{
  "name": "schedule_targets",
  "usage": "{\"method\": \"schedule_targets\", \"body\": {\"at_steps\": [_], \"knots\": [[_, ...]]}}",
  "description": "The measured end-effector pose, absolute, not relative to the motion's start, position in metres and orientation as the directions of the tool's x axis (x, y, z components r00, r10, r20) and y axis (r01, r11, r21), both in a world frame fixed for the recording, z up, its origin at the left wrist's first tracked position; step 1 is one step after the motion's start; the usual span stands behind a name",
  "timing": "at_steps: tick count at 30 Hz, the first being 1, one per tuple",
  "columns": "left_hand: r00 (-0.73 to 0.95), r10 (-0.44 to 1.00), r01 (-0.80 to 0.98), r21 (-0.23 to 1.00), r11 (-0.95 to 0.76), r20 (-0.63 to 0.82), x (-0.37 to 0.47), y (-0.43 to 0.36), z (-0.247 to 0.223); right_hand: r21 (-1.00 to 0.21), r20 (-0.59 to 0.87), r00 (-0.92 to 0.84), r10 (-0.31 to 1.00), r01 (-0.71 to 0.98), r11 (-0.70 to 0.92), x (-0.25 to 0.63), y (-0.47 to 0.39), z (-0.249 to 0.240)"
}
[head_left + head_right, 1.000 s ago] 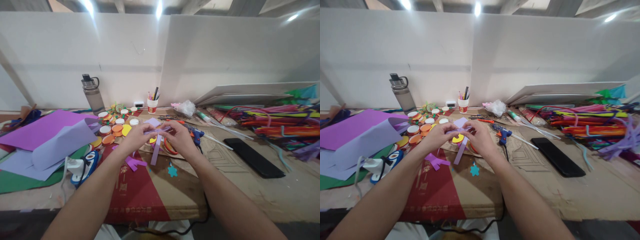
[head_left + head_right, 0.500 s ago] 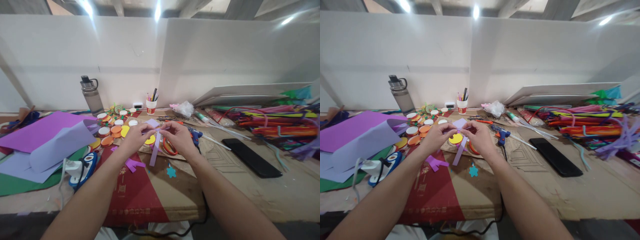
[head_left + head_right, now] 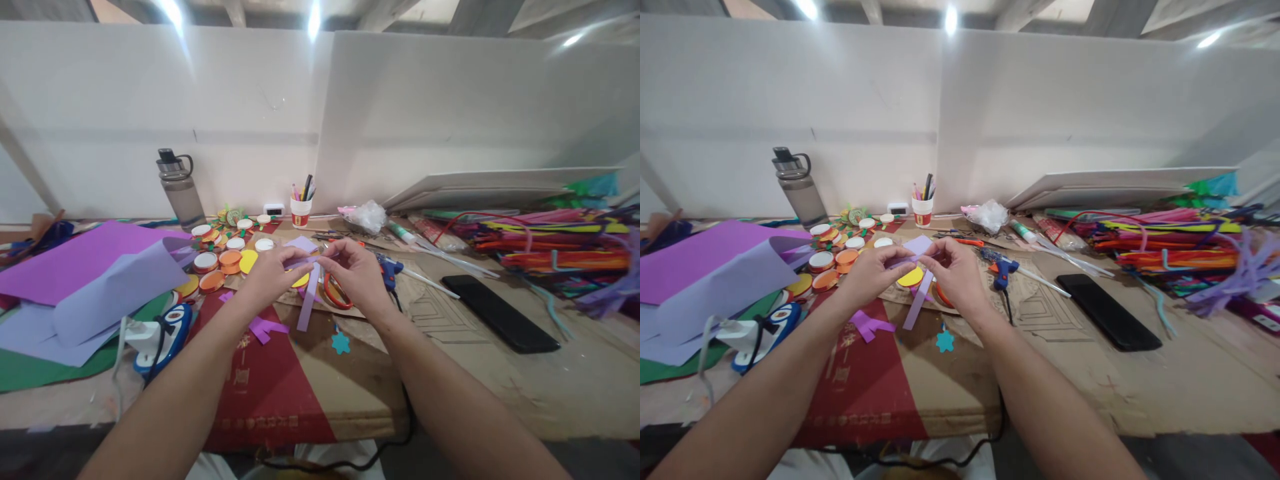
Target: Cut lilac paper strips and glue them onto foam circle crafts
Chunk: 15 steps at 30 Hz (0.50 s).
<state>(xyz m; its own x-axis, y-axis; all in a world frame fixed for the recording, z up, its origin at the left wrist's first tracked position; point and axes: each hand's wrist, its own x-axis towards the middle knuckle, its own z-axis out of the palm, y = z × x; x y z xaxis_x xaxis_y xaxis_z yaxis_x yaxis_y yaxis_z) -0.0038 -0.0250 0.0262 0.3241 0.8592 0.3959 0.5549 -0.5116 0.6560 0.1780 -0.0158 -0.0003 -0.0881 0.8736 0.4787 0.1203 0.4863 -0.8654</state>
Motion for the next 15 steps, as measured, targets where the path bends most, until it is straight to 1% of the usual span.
{"method": "schedule_targets", "body": {"at_steps": [7,11,15], "knots": [[0.29,0.891,0.554,0.698,-0.454,0.349,0.0002,-0.0273,0.0263,-0.883,0.458,-0.094,0.884,0.063,0.464,0.1748,-0.019,0.0006],[0.251,0.904,0.497,0.754,-0.428,0.347,0.0005,-0.0274,0.0258,-0.88,0.465,-0.081,0.882,0.069,0.47,0.1746,-0.0207,0.0028],[0.251,0.903,0.472,0.77,-0.43,0.35,0.0004,-0.0269,0.0256,-0.864,0.493,-0.075,0.867,0.081,0.498,0.1751,-0.0219,0.0036]]}}
